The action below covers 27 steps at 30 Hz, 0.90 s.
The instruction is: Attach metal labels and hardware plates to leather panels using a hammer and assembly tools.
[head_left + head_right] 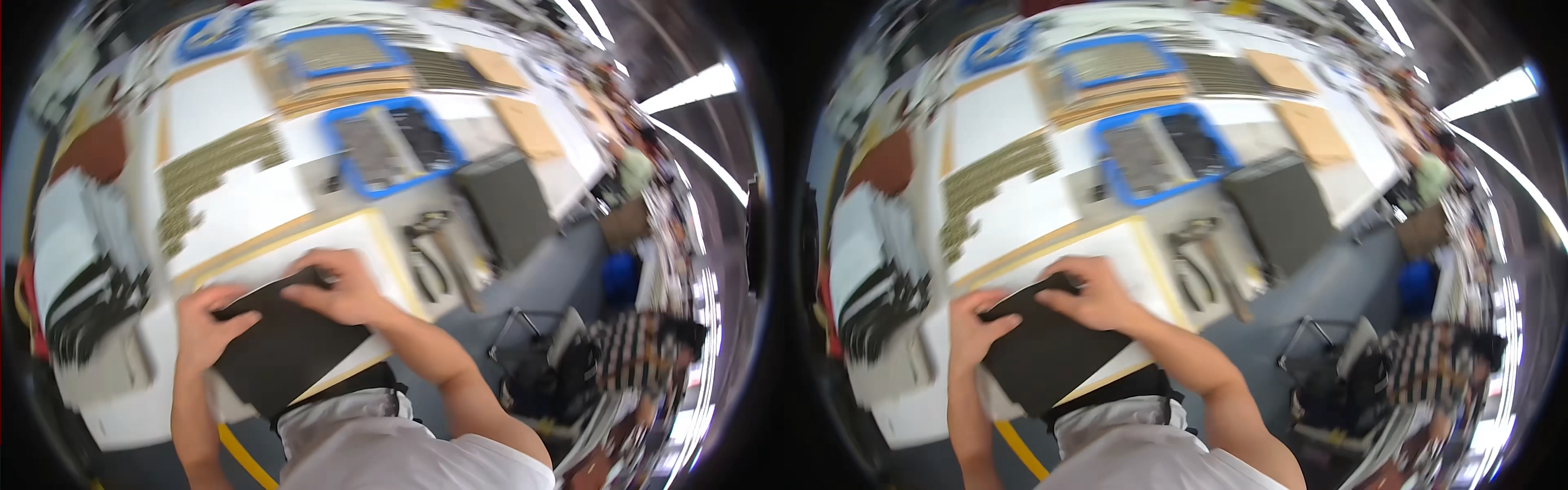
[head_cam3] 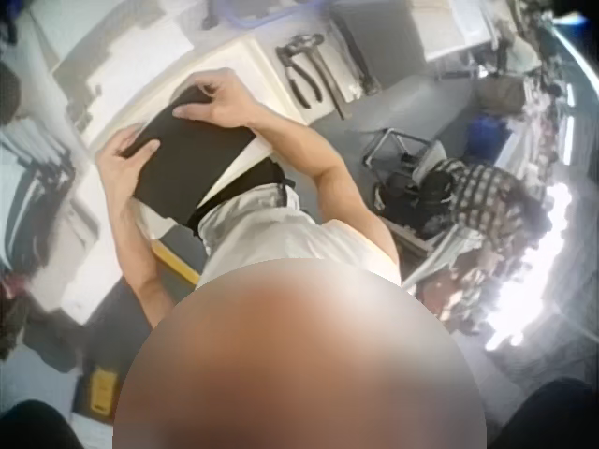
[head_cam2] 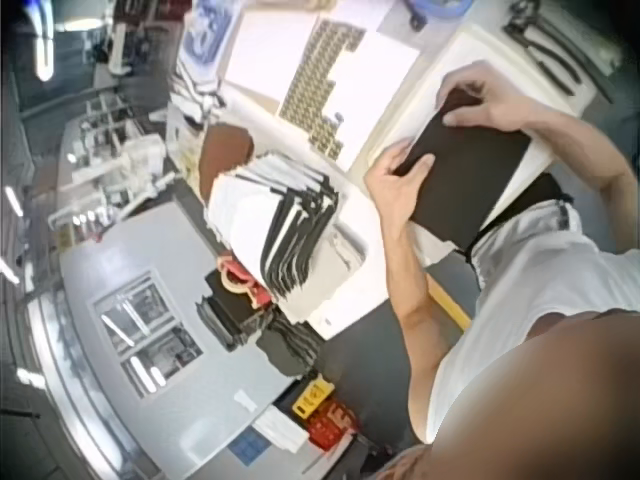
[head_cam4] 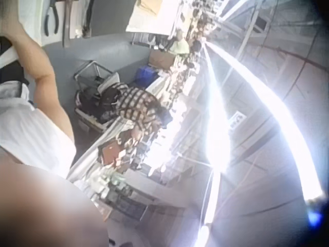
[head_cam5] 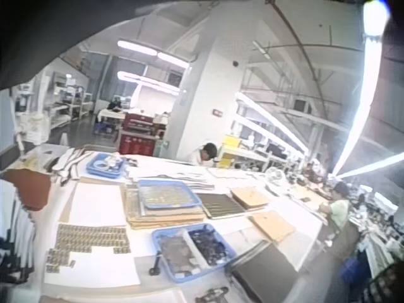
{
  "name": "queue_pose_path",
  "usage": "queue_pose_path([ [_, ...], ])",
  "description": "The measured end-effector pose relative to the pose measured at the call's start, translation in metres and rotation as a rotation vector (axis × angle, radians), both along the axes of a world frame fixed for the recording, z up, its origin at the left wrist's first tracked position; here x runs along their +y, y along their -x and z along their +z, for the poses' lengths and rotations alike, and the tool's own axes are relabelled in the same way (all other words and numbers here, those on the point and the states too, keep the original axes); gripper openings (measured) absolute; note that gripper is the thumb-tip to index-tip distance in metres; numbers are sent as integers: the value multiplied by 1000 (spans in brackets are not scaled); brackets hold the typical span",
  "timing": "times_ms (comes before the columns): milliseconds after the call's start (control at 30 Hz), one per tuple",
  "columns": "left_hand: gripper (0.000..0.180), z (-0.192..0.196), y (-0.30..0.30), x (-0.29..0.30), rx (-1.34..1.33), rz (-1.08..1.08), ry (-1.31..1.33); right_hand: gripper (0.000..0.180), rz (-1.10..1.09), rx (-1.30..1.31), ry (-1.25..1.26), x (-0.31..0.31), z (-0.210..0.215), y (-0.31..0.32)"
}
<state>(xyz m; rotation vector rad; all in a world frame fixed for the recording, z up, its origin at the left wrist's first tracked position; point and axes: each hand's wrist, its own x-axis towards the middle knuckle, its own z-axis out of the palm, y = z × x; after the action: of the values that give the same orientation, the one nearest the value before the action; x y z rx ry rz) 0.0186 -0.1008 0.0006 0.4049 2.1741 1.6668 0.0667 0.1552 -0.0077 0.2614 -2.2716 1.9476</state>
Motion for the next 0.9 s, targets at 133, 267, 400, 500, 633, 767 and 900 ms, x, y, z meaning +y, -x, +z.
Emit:
queue_pose_path([
  [133, 34, 5, -6, -4, -46, 35, -66, 21, 33, -25, 102, -6, -6, 8],
  [267, 34, 5, 2, 5, -61, 14, -109, 23, 81, -48, 375, -1, -8, 9],
  [400, 27, 22, -1, 6, 70, 6, -24, 28, 191, -2, 107, 26, -4, 16],
  [500, 22, 60, -1, 9, 345, -174, 137, 48, 634, -177, 813, 39, 2, 19],
  [633, 20, 100, 8, 33, 492, -376, -63, 71, 512, -157, 463, 18, 9, 19],
  [767, 18, 99, 29, 41, 599, -551, -413, 55, 534, -312, 387, -19, -25, 9],
  [900, 16, 62, 13, 31, 491, -141, -759, 45, 278, -591, 606, 12, -3, -28],
])
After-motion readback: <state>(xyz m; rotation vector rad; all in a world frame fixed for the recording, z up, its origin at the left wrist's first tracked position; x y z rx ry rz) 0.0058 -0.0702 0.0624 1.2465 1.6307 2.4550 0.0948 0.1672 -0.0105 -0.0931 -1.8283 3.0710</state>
